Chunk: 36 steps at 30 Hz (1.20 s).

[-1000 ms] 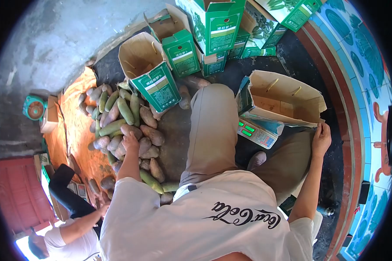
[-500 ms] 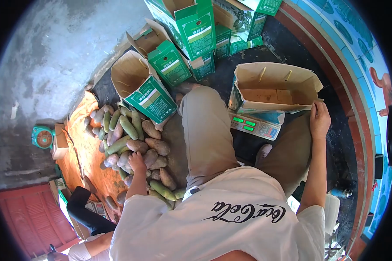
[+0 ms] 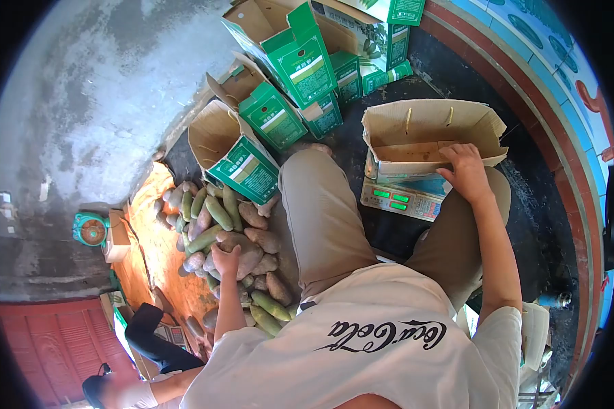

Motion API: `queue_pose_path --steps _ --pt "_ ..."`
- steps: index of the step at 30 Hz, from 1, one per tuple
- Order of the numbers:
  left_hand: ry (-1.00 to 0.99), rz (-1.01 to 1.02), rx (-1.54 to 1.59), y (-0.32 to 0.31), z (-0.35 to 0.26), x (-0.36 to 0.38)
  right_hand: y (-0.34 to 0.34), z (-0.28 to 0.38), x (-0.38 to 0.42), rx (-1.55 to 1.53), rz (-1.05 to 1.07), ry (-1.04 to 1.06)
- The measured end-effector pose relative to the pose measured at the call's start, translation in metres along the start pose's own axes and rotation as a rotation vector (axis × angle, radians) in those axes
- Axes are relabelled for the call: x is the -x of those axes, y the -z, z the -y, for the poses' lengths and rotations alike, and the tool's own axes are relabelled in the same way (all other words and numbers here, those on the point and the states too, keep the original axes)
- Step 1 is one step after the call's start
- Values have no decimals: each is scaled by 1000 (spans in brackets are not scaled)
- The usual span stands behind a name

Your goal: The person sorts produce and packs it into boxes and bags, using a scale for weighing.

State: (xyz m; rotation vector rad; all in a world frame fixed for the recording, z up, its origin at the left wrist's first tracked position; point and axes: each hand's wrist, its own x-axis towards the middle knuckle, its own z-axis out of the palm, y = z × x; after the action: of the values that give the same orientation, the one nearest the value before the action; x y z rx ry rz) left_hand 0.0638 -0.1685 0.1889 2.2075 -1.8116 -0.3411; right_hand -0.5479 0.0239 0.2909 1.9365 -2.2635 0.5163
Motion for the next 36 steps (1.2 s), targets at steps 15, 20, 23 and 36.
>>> queue_pose_path --steps 15,20,23,36 --pt "-175 -21 1315 99 -215 32 -57 -17 0 144 331 -99" --pt "-281 181 1446 97 -281 38 -61 -17 2 99 282 -34" --pt "-359 270 1409 78 -321 48 -49 -8 0 92 224 -35" --pt "-889 496 567 -32 -454 112 -62 -12 -3 67 310 -105"
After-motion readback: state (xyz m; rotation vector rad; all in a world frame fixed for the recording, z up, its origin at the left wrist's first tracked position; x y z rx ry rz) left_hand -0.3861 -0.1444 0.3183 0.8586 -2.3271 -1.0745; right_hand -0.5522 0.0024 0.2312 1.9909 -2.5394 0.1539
